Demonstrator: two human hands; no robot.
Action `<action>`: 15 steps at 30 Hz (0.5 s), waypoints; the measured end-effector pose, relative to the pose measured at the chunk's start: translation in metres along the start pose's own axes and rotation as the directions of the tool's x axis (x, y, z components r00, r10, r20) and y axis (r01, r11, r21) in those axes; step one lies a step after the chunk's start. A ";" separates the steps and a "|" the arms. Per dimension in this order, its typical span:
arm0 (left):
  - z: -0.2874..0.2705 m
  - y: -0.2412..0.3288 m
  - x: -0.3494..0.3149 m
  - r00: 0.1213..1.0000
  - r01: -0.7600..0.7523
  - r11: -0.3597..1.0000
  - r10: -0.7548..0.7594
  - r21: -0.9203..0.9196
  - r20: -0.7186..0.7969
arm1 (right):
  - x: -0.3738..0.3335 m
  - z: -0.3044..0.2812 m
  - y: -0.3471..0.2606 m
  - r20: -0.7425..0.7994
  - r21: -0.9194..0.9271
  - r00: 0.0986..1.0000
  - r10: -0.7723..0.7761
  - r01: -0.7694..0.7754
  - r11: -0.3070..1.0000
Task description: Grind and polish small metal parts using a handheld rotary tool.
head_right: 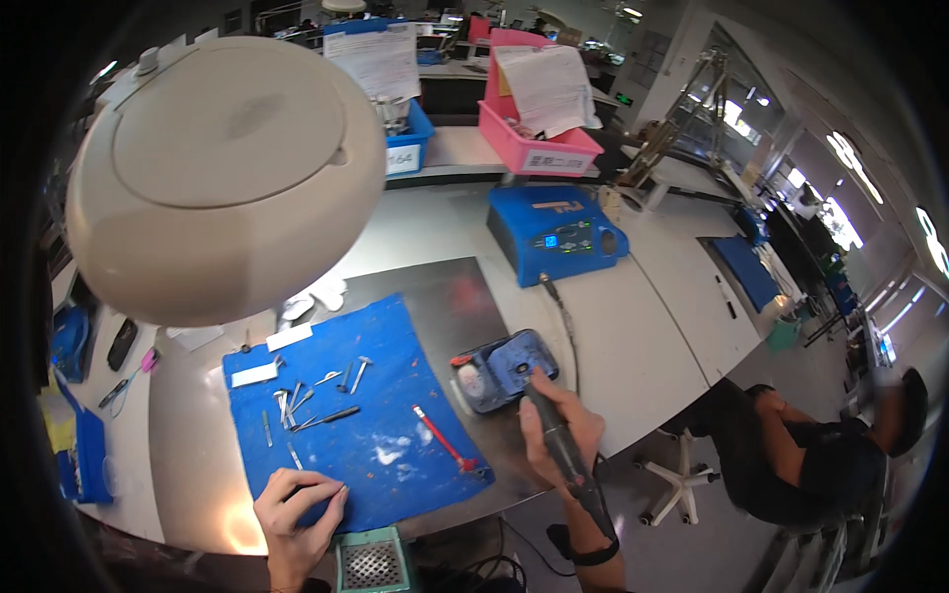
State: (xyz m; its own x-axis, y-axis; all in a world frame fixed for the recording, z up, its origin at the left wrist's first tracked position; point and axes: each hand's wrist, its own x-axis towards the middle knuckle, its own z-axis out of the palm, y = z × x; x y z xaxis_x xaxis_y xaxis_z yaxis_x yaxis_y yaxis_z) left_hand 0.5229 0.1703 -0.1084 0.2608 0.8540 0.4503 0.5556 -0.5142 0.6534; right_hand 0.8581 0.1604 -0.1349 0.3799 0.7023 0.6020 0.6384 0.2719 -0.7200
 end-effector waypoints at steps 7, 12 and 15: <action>0.000 0.002 0.010 0.997 0.043 0.956 -0.060 -0.292 -0.049 | -0.010 0.011 -0.064 0.082 0.272 0.997 -0.017 -0.006 0.962; 0.001 0.000 0.003 0.995 0.038 0.893 -0.077 -0.448 -0.067 | -0.022 0.058 -0.114 0.631 0.403 0.744 0.220 -0.556 0.727; 0.001 -0.003 0.000 0.994 -0.027 0.899 -0.024 -0.436 -0.110 | -0.026 0.072 -0.110 0.727 0.352 0.668 0.162 -0.565 0.746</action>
State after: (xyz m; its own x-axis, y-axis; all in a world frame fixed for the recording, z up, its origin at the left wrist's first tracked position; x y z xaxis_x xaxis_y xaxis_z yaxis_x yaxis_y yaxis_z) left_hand 0.5223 0.1722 -0.1112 0.1590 0.8520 0.4989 0.1482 -0.5202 0.8411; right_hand 0.7298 0.1591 -0.0963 -0.1294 0.9910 0.0344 0.0258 0.0380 -0.9989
